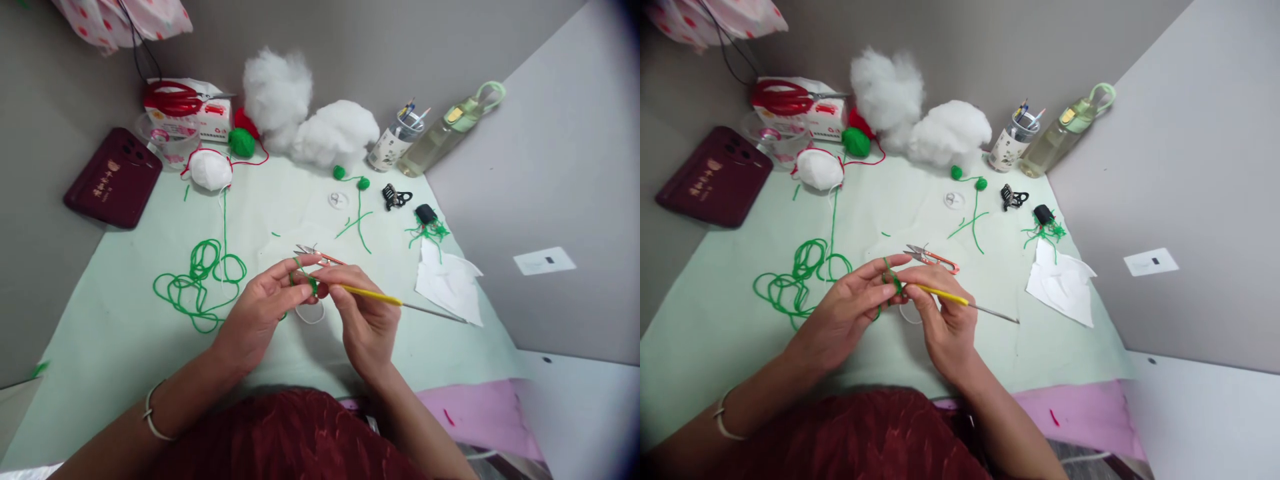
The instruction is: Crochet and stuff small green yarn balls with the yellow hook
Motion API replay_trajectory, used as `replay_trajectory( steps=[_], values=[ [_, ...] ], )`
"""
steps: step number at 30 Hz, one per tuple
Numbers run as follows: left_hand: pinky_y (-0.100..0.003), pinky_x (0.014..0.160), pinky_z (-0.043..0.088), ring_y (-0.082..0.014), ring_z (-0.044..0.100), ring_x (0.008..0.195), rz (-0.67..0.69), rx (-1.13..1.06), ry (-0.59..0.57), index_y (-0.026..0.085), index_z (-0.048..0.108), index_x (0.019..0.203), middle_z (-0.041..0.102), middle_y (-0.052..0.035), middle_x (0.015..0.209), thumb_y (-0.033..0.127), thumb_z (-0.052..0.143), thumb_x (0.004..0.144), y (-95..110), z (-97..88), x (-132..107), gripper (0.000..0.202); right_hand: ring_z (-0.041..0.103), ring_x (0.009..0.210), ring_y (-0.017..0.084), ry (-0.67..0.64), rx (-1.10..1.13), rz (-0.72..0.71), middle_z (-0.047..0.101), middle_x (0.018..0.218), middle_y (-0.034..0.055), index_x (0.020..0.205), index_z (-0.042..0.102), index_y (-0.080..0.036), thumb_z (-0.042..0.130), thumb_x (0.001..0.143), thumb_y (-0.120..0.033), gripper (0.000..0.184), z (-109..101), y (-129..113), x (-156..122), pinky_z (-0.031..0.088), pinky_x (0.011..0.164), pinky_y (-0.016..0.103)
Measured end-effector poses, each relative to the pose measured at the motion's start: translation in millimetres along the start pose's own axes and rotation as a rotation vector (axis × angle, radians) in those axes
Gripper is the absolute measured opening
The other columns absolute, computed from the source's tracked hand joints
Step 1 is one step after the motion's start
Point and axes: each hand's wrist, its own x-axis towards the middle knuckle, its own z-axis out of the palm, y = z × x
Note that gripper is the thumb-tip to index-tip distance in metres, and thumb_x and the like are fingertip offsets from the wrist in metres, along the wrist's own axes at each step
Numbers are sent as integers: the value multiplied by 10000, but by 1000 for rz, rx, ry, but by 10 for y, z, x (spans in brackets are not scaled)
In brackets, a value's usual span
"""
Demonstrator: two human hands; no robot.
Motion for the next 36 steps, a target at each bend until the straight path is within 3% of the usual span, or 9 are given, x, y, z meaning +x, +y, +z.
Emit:
replay_trajectory(
  steps=[4, 6, 12, 17, 22, 27, 30, 33, 36],
  values=[
    [-283, 858, 502, -160, 664, 862, -37, -92, -22, 228, 783, 1196, 763, -29, 942, 240, 811, 858, -36, 11, 14, 340, 727, 1011, 200, -24, -354, -250, 761, 1139, 57, 1265, 735, -312, 654, 957, -76, 397, 7, 64, -110, 629, 846, 362],
    [-265, 833, 516, -147, 656, 857, -81, -167, -67, 205, 802, 1141, 757, -48, 1010, 236, 798, 867, -28, 8, 29, 275, 725, 1023, 203, -30, -399, -267, 753, 1172, 67, 1269, 736, -308, 670, 945, -71, 407, -17, 65, -121, 628, 825, 353],
    [-219, 787, 520, -91, 595, 757, -46, -144, 21, 204, 838, 1041, 715, -15, 941, 190, 792, 845, 45, -8, 39, 201, 656, 686, 140, 116, 130, 129, 736, 900, 22, 1016, 783, -269, 599, 1023, -225, 189, -77, -1, 20, 574, 654, 330],
    [-271, 886, 502, -136, 634, 877, 5, 31, -17, 283, 797, 1189, 752, -12, 1022, 219, 783, 869, 22, -5, 10, 326, 690, 776, 169, 0, 148, 195, 778, 951, 39, 989, 790, -251, 664, 991, -278, 130, -67, 35, 61, 606, 807, 393],
    [-272, 862, 488, -143, 613, 856, -13, 53, -37, 267, 800, 1194, 715, -15, 968, 218, 733, 897, 57, -35, 2, 308, 702, 695, 146, -7, 299, 262, 770, 929, 37, 1003, 742, -230, 571, 1044, -289, 185, -119, 12, 64, 611, 642, 315],
    [-212, 806, 469, -110, 579, 799, 32, 55, 23, 276, 773, 1246, 635, 25, 826, 206, 762, 891, 48, -24, -2, 363, 764, 848, 176, -111, -253, -79, 791, 1018, 32, 1156, 730, -289, 560, 1028, -183, 237, -113, -26, -34, 643, 767, 332],
    [-214, 808, 485, -110, 595, 803, -41, -66, 4, 261, 745, 1292, 675, 8, 857, 217, 792, 874, 13, -24, 7, 423, 757, 998, 193, -156, -470, -228, 778, 1133, 25, 1216, 741, -357, 622, 987, -146, 334, -78, 10, -98, 639, 806, 320],
    [-230, 826, 511, -118, 616, 826, -137, -173, -46, 209, 776, 1226, 709, -32, 937, 242, 795, 876, 11, -41, 19, 353, 746, 967, 196, -40, -329, -171, 766, 1091, 41, 1201, 749, -328, 611, 996, -144, 308, -65, 21, -83, 635, 823, 354],
    [-224, 797, 510, -104, 601, 770, -129, -176, -19, 199, 795, 1181, 697, -16, 879, 211, 787, 867, 38, -41, 22, 314, 716, 760, 170, 52, -14, 34, 749, 944, 37, 1078, 761, -267, 564, 1033, -201, 212, -73, -2, -5, 630, 744, 376]
  ],
)
